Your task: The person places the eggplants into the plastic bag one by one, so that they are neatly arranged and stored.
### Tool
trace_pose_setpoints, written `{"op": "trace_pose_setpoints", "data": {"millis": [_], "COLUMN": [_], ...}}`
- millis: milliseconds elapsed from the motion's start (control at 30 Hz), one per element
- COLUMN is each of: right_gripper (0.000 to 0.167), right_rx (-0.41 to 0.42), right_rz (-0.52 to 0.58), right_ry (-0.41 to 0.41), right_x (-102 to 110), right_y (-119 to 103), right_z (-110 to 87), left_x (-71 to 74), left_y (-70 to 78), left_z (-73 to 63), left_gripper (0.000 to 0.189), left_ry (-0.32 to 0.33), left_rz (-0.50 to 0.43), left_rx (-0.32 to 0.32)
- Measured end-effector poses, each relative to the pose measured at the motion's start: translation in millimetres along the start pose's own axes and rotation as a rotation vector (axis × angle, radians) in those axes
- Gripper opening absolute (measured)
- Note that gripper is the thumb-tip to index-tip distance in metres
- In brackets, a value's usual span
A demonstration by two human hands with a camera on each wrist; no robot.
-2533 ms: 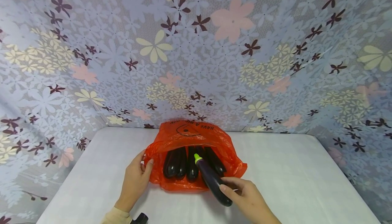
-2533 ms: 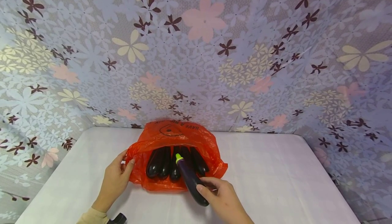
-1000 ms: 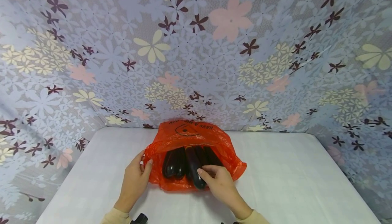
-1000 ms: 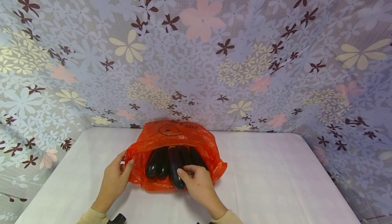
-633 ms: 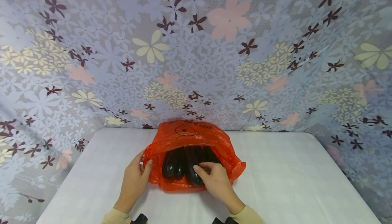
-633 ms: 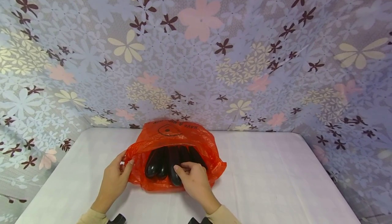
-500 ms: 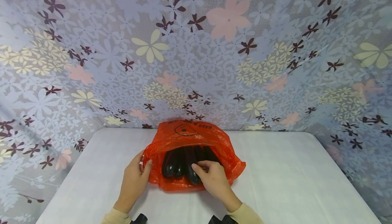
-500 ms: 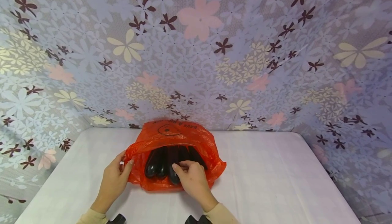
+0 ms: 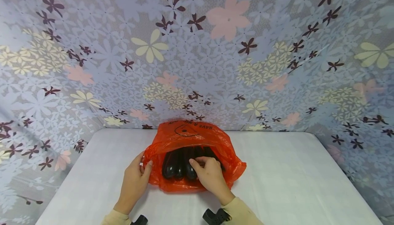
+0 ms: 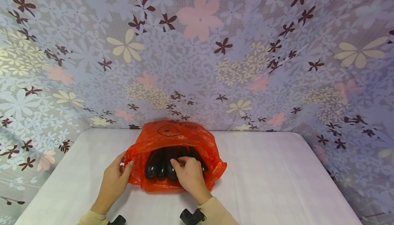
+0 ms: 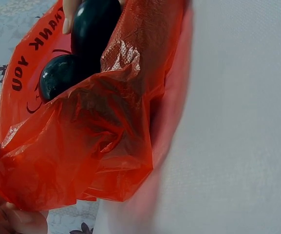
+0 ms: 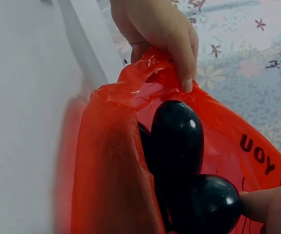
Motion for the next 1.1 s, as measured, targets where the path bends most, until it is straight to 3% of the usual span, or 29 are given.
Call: {"op": "trace_pose_setpoints", "data": {"millis": [300,1100], "right_gripper": [0.038,0.039], "right_rx": [0.029,0.085], "right_rz": [-0.094,-0.125], "right_ry": [0.069,0.108], "right_x": [-3,-12], "right_y": [-3,-8], "right_z": [3.8,10.2], "left_x": [-0.4,-1.3], "left_y": [-0.4,-1.7], "left_z": [-0.7,-0.8], "left_gripper": [0.045,0.043], "left_ry": [0.0,0.005], "left_rz": [-0.001,-0.014], "left_rx": [-0.005,-0.012]}}
Point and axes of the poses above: each hand's wrist, its own z-axis towards the middle knuckle, its own x-axis out of the back of the hand, y = z × x, the point moved 3 cm from there along z, towards the middle knuckle, and after that the axes turned 6 degrees about y, right-handed, at the moved point
